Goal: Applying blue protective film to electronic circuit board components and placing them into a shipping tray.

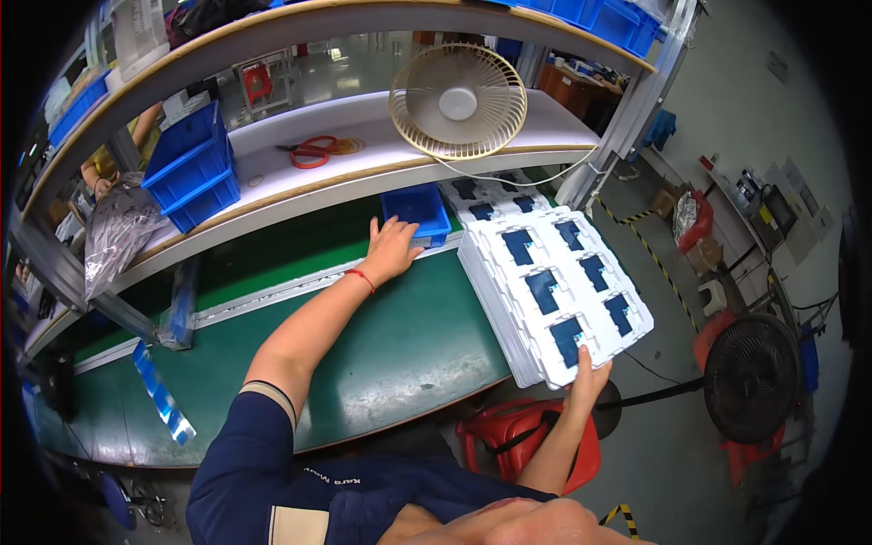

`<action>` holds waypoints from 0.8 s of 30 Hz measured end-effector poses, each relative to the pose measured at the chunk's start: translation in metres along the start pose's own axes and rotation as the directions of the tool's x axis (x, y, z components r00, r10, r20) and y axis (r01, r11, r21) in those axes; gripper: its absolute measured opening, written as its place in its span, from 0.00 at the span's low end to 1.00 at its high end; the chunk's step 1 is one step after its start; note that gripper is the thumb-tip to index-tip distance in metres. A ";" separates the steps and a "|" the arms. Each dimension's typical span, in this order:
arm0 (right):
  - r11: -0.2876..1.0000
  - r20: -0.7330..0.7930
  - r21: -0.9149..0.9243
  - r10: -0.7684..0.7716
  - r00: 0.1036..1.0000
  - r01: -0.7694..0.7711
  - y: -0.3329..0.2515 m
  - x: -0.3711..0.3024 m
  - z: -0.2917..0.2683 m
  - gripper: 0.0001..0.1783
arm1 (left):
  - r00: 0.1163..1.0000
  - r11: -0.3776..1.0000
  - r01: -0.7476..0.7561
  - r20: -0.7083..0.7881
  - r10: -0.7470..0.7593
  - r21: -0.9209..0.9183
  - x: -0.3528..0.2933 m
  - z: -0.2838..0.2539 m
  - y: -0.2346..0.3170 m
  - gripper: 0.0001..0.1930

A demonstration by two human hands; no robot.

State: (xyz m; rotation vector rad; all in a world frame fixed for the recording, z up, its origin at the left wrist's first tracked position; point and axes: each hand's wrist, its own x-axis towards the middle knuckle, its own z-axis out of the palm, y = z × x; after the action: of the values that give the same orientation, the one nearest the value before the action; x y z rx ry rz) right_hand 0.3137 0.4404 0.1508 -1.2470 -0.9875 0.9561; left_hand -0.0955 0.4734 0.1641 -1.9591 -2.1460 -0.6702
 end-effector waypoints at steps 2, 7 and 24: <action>0.964 -0.083 -0.185 -0.206 0.975 0.188 0.022 0.008 0.007 0.29 | 0.997 0.999 0.029 0.071 -0.032 0.036 0.004 0.004 -0.006 0.16; 0.962 -0.051 -0.230 -0.163 0.985 0.148 0.009 -0.005 0.017 0.34 | 0.991 0.994 0.017 -0.137 -0.002 0.111 0.002 0.019 -0.042 0.08; 0.991 0.047 0.120 -0.057 0.997 0.051 0.003 -0.003 0.030 0.41 | 0.969 0.874 -0.160 -0.243 0.050 -0.459 0.026 0.015 0.021 0.20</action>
State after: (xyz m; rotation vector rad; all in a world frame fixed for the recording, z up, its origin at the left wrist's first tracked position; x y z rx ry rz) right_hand 0.2841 0.4467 0.1494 -1.0962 -0.9848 0.9934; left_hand -0.0760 0.5044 0.1661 -2.0718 -1.8433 -1.4386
